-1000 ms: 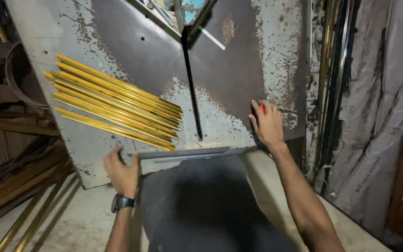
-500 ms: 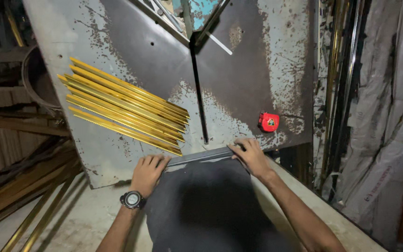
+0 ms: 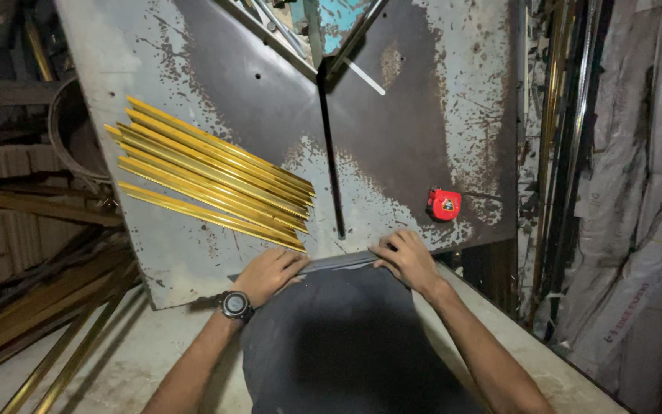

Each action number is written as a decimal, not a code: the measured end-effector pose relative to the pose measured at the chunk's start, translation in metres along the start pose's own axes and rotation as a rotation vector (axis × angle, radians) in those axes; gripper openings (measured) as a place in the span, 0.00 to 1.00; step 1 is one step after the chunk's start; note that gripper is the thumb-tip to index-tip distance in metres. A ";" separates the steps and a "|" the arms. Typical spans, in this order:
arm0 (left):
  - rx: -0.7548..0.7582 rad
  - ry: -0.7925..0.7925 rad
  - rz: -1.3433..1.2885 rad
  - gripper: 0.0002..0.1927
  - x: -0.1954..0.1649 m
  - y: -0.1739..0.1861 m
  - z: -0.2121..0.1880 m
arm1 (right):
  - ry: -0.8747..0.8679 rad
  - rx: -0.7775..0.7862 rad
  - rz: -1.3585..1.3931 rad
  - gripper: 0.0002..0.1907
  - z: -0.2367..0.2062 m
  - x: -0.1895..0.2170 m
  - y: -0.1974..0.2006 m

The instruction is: The person measures and marks gold-colored metal frame pieces using a tape measure and pencil, then secures them in a miter saw and cuts them to size. The process is repeated for multiple pieces.

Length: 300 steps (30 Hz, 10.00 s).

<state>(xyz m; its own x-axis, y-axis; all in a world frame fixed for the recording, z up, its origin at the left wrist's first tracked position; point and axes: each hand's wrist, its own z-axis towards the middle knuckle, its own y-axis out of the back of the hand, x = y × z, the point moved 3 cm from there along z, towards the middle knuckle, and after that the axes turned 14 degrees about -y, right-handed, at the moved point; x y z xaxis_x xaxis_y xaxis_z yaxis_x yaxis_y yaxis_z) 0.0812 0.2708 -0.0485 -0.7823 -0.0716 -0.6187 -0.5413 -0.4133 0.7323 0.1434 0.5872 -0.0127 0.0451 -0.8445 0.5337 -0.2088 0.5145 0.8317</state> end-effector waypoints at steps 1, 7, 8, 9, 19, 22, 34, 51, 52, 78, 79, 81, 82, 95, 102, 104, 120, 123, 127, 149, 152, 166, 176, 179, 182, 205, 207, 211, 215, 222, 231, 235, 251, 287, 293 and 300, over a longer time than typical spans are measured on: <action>-0.010 -0.051 -0.015 0.21 0.000 0.002 0.000 | -0.028 0.009 0.005 0.19 -0.004 -0.003 0.002; 0.026 0.289 0.176 0.18 0.023 0.017 -0.022 | -0.052 0.017 0.007 0.19 -0.010 -0.007 0.003; -0.001 0.325 0.281 0.21 0.029 0.021 -0.023 | -0.046 0.014 0.008 0.19 -0.009 -0.007 0.004; -0.029 0.363 0.386 0.24 0.036 0.026 -0.022 | -0.050 0.016 0.014 0.18 -0.007 -0.007 0.004; -0.005 0.372 0.558 0.30 0.095 0.052 0.044 | -0.071 0.015 0.038 0.17 0.000 0.006 0.013; 0.005 0.454 0.481 0.29 0.105 0.055 0.046 | -0.078 -0.002 0.040 0.18 0.004 0.010 0.014; -0.083 0.303 0.406 0.27 0.046 0.034 -0.005 | -0.097 0.099 -0.053 0.21 0.026 0.046 -0.005; -0.095 0.129 0.624 0.20 0.024 -0.015 -0.063 | -0.073 0.037 -0.049 0.22 0.029 0.064 -0.011; -0.104 0.120 0.621 0.20 0.024 -0.016 -0.064 | -0.075 0.025 -0.033 0.22 0.029 0.064 -0.011; -0.120 0.107 0.644 0.13 0.020 -0.013 -0.058 | -0.011 0.000 -0.010 0.20 0.025 0.061 -0.013; -0.180 0.096 0.643 0.14 0.018 -0.009 -0.057 | -0.032 -0.006 0.018 0.21 0.025 0.059 -0.014; -0.232 0.096 0.644 0.13 0.014 -0.002 -0.056 | -0.069 -0.023 0.067 0.21 0.024 0.058 -0.015; -0.226 0.107 0.644 0.13 0.013 0.001 -0.056 | -0.088 -0.033 0.085 0.19 0.023 0.058 -0.014; -0.350 0.416 0.539 0.17 0.035 0.074 -0.016 | -0.153 -0.018 0.122 0.16 0.030 0.057 0.018; -0.125 0.489 0.779 0.14 0.138 0.171 0.050 | -0.155 -0.058 0.168 0.13 0.024 0.039 0.008; -0.036 0.471 0.671 0.11 0.158 0.168 0.055 | -0.191 -0.095 0.214 0.13 0.023 0.031 0.005; 0.124 0.232 0.557 0.06 0.034 0.102 0.142 | -0.010 -0.282 -0.092 0.19 0.127 0.086 0.088; -0.318 0.159 0.457 0.19 0.018 0.091 0.146 | 0.020 -0.130 -0.147 0.14 0.157 0.068 0.089; -0.350 0.433 0.204 0.15 0.026 0.095 0.128 | 0.036 -0.176 -0.215 0.07 0.172 0.030 0.101; -0.125 0.623 0.484 0.07 0.123 0.148 0.046 | -0.457 0.053 0.554 0.14 0.160 0.079 -0.031; -0.254 0.529 0.611 0.09 0.125 0.148 0.044 | -0.468 0.071 0.558 0.16 0.178 0.089 -0.041; -0.201 0.578 0.553 0.13 0.136 0.137 0.029 | -0.237 -0.075 0.432 0.09 0.157 0.069 0.004; -0.001 0.562 0.552 0.23 0.148 0.142 0.008 | -0.635 -0.389 0.752 0.12 0.142 -0.046 0.066; 0.011 0.670 0.581 0.26 0.146 0.142 0.002 | -0.686 -0.502 0.812 0.14 0.157 -0.101 0.092; 0.150 0.713 0.699 0.31 0.149 0.147 0.000 | -0.737 -0.557 0.823 0.15 0.174 -0.139 0.106; -0.214 0.468 0.172 0.12 0.011 0.071 0.126 | 0.154 -0.051 -0.218 0.07 0.145 0.022 0.070; -0.142 0.567 0.176 0.11 0.017 0.066 0.117 | 0.060 0.027 -0.270 0.08 0.152 -0.009 0.066; -0.125 0.501 0.243 0.09 0.001 0.062 0.138 | 0.010 -0.113 -0.205 0.12 0.162 -0.045 0.073; -0.422 0.350 0.116 0.07 -0.004 0.087 0.202 | -0.366 -0.428 0.304 0.21 0.191 -0.103 0.098; -0.553 0.313 0.312 0.15 0.139 0.135 0.407 | -0.797 -0.497 1.133 0.19 0.318 -0.206 0.181; -0.433 0.385 0.316 0.21 0.251 0.106 0.514 | -0.956 -0.444 1.157 0.11 0.381 -0.217 0.214; -0.468 0.256 0.305 0.13 0.266 0.089 0.512 | -0.751 -0.556 0.992 0.13 0.390 -0.223 0.209; -0.405 0.031 0.466 0.10 0.289 0.084 0.509 | -0.606 -0.918 0.669 0.13 0.389 -0.213 0.183; -0.384 0.027 0.403 0.09 0.296 0.078 0.503 | -0.878 -0.062 1.016 0.38 0.361 -0.255 0.198; -0.361 0.028 0.404 0.09 0.297 0.079 0.505 | -0.987 0.050 1.253 0.25 0.358 -0.241 0.205; -0.385 0.019 0.407 0.09 0.295 0.079 0.503 | -1.000 0.025 1.261 0.25 0.371 -0.252 0.197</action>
<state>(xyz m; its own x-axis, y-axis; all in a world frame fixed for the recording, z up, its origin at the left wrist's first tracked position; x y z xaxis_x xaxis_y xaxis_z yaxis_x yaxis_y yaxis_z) -0.3469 0.6738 -0.0302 -0.8973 -0.3094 -0.3150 -0.0423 -0.6499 0.7588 -0.2714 0.8458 -0.0400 -0.7821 0.3356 0.5250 0.3672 0.9290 -0.0469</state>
